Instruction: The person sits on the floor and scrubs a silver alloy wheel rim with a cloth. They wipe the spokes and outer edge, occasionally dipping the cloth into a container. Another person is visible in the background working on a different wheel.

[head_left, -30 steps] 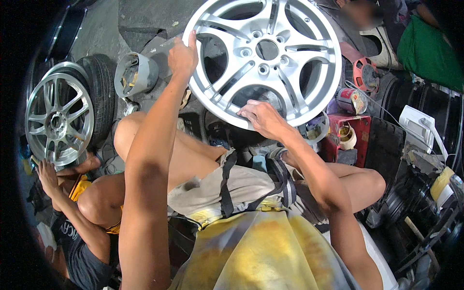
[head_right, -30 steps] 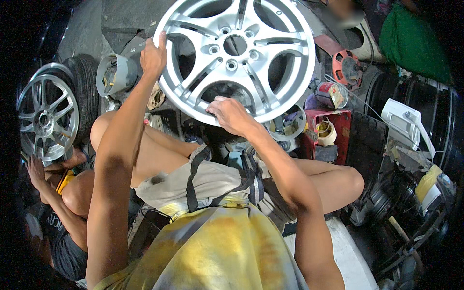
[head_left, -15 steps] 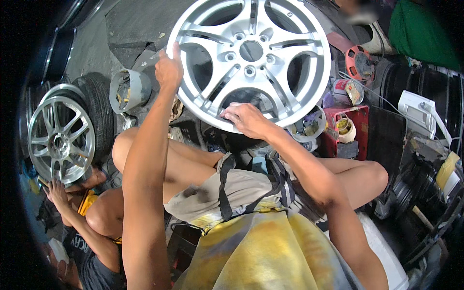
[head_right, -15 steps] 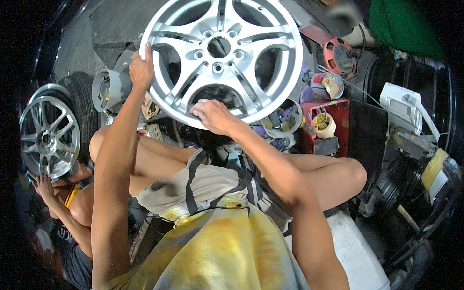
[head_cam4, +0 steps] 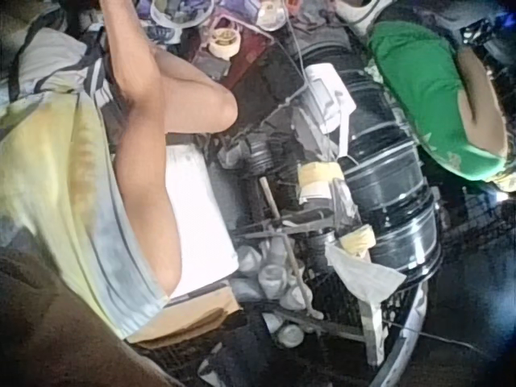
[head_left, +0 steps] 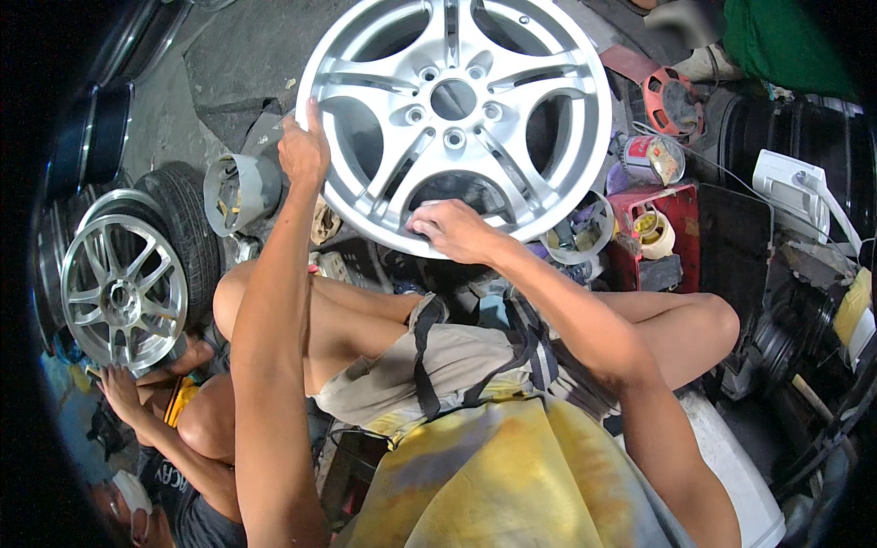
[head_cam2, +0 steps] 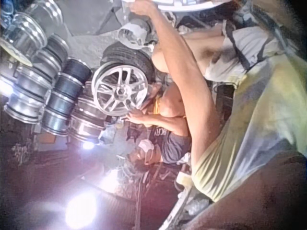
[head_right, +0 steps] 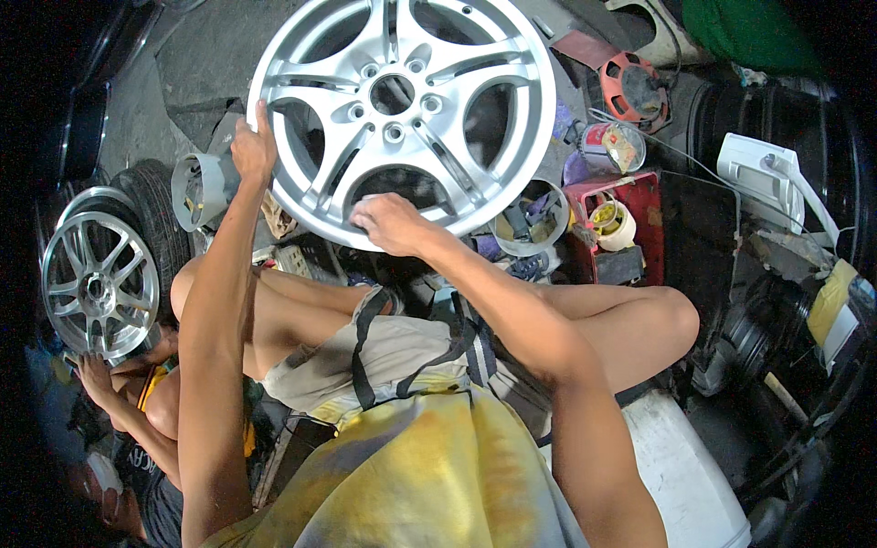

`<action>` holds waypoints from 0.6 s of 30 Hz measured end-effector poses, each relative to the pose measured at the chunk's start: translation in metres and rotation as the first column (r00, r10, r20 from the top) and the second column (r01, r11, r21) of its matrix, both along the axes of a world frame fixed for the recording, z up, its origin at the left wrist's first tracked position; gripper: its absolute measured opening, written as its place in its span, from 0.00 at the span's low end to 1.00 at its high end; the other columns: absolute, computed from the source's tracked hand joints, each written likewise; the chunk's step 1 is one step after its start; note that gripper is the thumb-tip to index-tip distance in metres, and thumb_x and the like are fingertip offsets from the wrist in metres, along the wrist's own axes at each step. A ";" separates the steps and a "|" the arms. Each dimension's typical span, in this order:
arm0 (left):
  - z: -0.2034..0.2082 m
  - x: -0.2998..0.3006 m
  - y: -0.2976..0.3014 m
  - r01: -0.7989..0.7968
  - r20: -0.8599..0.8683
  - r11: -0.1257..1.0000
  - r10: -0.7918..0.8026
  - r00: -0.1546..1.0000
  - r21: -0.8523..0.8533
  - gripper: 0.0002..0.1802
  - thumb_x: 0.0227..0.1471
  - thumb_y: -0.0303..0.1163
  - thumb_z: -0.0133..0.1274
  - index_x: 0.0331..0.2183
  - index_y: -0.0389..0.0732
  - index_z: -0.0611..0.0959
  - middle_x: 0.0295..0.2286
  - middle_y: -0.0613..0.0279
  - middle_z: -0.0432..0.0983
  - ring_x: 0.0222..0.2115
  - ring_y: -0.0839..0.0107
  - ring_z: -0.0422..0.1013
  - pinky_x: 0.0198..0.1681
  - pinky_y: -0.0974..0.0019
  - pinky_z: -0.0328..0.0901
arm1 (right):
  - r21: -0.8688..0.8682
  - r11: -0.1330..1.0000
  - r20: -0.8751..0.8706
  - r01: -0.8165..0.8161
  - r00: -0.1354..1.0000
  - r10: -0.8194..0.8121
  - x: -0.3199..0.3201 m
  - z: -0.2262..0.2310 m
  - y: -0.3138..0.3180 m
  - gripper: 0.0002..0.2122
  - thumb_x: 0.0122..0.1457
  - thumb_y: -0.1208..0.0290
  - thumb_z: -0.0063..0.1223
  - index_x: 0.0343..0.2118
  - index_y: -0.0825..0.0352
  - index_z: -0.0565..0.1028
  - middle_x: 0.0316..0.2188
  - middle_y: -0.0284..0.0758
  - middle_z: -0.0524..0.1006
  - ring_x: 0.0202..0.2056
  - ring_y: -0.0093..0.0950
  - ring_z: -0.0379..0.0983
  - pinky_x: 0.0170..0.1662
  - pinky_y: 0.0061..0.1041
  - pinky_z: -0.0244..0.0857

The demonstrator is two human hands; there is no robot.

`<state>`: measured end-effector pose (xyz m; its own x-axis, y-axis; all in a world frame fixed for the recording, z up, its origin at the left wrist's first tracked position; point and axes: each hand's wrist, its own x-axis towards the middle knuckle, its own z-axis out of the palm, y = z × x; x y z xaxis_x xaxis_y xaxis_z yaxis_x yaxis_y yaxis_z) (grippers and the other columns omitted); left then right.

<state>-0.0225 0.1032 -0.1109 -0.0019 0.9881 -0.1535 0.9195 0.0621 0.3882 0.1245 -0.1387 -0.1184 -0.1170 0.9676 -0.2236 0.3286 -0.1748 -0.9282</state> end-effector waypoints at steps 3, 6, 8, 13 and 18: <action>-0.001 -0.006 0.005 0.036 -0.017 0.999 -0.037 0.999 -0.036 0.45 0.63 0.65 0.38 0.54 0.28 0.74 0.49 0.29 0.75 0.53 0.38 0.71 0.58 0.46 0.63 | -0.011 1.000 -0.003 0.022 1.000 -0.023 0.000 0.001 0.001 0.10 0.62 0.74 0.49 0.39 0.71 0.81 0.37 0.48 0.79 0.43 0.50 0.76 0.48 0.44 0.68; 0.003 -0.029 0.021 0.162 -0.178 0.979 -0.183 0.967 -0.125 0.44 0.63 0.65 0.38 0.53 0.28 0.73 0.52 0.30 0.72 0.53 0.36 0.70 0.58 0.44 0.63 | 0.120 0.983 0.159 0.138 0.975 -0.156 0.015 0.026 -0.011 0.09 0.63 0.74 0.51 0.41 0.71 0.80 0.38 0.47 0.80 0.41 0.48 0.77 0.46 0.42 0.69; 0.010 -0.036 0.020 0.304 -0.220 0.953 -0.300 0.928 -0.016 0.35 0.64 0.56 0.45 0.50 0.29 0.74 0.51 0.33 0.70 0.50 0.35 0.71 0.56 0.42 0.64 | 0.203 0.924 0.141 0.325 0.924 -0.356 0.024 0.041 -0.019 0.09 0.63 0.73 0.53 0.42 0.70 0.81 0.36 0.46 0.80 0.37 0.45 0.77 0.42 0.39 0.69; 0.074 -0.004 -0.051 0.789 -0.094 0.528 -0.810 0.579 0.313 0.20 0.54 0.28 0.52 0.48 0.32 0.74 0.43 0.39 0.71 0.46 0.43 0.67 0.51 0.44 0.64 | -0.021 0.895 0.107 0.445 0.891 -0.441 0.043 0.081 -0.039 0.09 0.58 0.74 0.58 0.40 0.71 0.80 0.37 0.47 0.80 0.32 0.38 0.77 0.39 0.35 0.70; 0.068 0.011 -0.177 0.947 0.031 0.287 -0.955 0.294 -0.145 0.20 0.59 0.27 0.51 0.51 0.30 0.74 0.41 0.45 0.71 0.43 0.52 0.68 0.51 0.53 0.66 | 0.125 0.863 0.111 0.489 0.858 -0.502 0.057 0.079 -0.050 0.08 0.57 0.76 0.59 0.39 0.73 0.80 0.34 0.39 0.73 0.30 0.33 0.74 0.34 0.27 0.68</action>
